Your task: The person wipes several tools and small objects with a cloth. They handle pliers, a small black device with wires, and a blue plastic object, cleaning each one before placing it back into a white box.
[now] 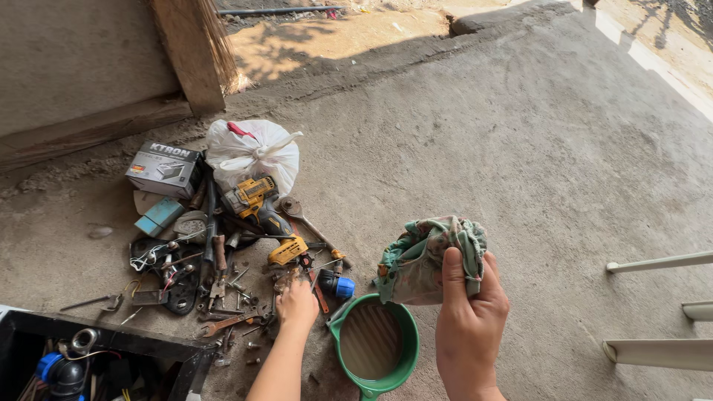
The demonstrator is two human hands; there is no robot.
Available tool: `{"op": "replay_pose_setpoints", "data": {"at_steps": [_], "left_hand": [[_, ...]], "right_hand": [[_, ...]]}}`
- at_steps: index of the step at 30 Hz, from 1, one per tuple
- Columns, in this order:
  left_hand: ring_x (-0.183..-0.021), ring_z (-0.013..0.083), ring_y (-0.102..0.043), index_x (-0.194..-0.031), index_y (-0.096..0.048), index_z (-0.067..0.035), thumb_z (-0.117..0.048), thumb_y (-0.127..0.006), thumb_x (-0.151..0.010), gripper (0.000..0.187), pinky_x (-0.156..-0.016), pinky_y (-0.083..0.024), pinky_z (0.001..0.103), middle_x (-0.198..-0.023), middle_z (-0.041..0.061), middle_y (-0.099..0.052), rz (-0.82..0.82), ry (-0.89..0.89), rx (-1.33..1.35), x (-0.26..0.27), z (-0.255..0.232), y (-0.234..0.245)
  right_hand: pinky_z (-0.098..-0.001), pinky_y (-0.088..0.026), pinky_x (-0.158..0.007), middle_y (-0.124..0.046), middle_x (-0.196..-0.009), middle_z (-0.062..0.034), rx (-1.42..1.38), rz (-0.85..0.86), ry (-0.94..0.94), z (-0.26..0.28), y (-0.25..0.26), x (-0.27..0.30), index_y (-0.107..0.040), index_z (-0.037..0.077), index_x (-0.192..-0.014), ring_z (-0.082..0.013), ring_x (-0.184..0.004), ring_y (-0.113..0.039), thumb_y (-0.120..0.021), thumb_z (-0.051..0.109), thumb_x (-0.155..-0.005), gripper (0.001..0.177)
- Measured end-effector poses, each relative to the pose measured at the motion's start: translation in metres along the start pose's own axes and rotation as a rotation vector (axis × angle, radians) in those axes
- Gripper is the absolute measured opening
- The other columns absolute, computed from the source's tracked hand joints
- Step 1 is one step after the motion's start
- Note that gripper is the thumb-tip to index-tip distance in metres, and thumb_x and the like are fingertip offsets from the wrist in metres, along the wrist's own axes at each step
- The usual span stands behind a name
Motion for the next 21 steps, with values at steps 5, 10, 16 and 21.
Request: {"op": "replay_pose_setpoints", "data": {"at_steps": [5, 10, 16, 21], "left_hand": [[-0.123, 0.0295, -0.058, -0.125, -0.057, -0.017, -0.025, -0.068, -0.091, 0.037, -0.096, -0.051, 0.046, -0.125, 0.008, -0.058, -0.021, -0.032, 0.22, 0.002, -0.023, 0.018], [-0.119, 0.0321, -0.054, -0.14, -0.048, -0.044, -0.016, -0.061, -0.09, 0.058, -0.093, -0.049, 0.049, -0.128, 0.009, -0.05, 0.033, -0.267, -0.085, 0.004, -0.05, 0.028], [-0.111, 0.0287, -0.056, -0.139, -0.049, -0.045, -0.024, -0.048, -0.102, 0.043, -0.083, -0.047, 0.044, -0.122, 0.009, -0.055, 0.033, -0.225, -0.463, -0.003, -0.069, 0.014], [-0.111, 0.0325, -0.059, -0.142, -0.047, -0.039, -0.032, -0.057, -0.1, 0.044, -0.083, -0.051, 0.048, -0.117, 0.014, -0.059, 0.011, -0.176, -0.261, 0.002, -0.059, 0.028]], "right_hand": [[-0.0282, -0.05, -0.077, -0.059, -0.104, -0.0023, -0.007, 0.015, -0.015, 0.002, 0.01, -0.003, -0.072, 0.0, -0.099, -0.0095, -0.089, -0.058, -0.06, 0.027, -0.102, 0.03], [-0.0287, -0.05, -0.076, -0.062, -0.103, -0.0047, 0.024, 0.026, 0.012, 0.002, 0.014, -0.003, -0.073, -0.002, -0.098, -0.0123, -0.087, -0.059, -0.062, 0.025, -0.102, 0.029], [-0.0281, -0.051, -0.081, -0.066, -0.111, -0.007, -0.006, 0.029, 0.048, -0.005, 0.012, -0.002, -0.075, -0.001, -0.1, -0.0138, -0.096, -0.063, -0.064, 0.022, -0.099, 0.026], [-0.0287, -0.052, -0.079, -0.066, -0.111, -0.0065, -0.019, 0.054, 0.008, -0.007, 0.016, -0.001, -0.075, -0.001, -0.099, -0.0137, -0.094, -0.064, -0.064, 0.023, -0.099, 0.026]]}}
Point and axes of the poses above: each hand's wrist, its own x-axis away from the middle knuckle, its own y-axis out of the back of the hand, z = x × y, the point moved 2 cm from there along -x, towards the middle knuckle
